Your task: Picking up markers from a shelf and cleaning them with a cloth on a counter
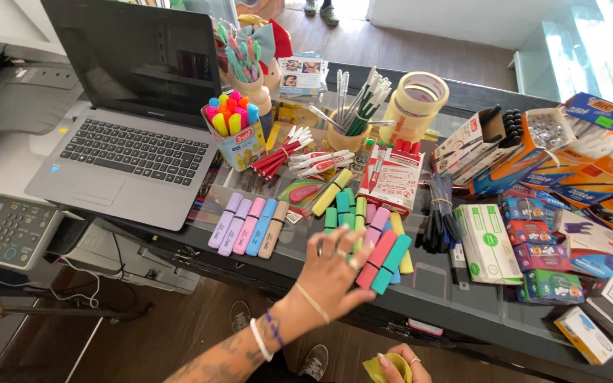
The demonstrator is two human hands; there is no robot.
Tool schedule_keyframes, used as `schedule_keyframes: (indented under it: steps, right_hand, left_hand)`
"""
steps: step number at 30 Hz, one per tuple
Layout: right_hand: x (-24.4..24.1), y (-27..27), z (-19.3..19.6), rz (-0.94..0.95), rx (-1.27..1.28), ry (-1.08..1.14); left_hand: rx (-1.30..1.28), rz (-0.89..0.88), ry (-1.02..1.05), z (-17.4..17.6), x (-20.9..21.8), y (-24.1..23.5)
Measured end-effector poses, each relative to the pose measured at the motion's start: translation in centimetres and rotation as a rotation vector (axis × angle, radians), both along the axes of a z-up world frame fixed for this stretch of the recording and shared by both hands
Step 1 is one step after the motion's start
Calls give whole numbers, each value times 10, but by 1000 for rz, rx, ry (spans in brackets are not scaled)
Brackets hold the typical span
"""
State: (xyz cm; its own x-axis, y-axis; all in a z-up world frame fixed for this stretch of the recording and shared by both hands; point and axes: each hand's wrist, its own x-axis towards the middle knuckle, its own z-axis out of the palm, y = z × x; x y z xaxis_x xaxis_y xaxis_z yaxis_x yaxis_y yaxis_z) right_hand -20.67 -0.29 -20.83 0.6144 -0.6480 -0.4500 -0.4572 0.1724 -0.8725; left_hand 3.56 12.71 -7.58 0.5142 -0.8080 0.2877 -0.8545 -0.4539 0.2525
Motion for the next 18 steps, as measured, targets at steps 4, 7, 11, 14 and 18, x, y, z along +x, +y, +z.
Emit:
schedule_keyframes:
  steps: [4, 7, 11, 14, 18]
  right_hand:
    - [-7, -6, -12, 39, 17, 46]
    - [20, 23, 23, 184, -304, 240]
    - [65, 40, 79, 574, -265, 212]
    - [89, 44, 96, 480, -131, -221]
    - [100, 36, 115, 394, -111, -138]
  left_hand:
    - [18, 86, -149, -12, 31, -35]
    - [18, 144, -182, -18, 42, -71]
    - [171, 202, -111, -23, 52, -101]
    - [166, 217, -100, -24, 58, -110]
    - [84, 201, 44, 4, 63, -100]
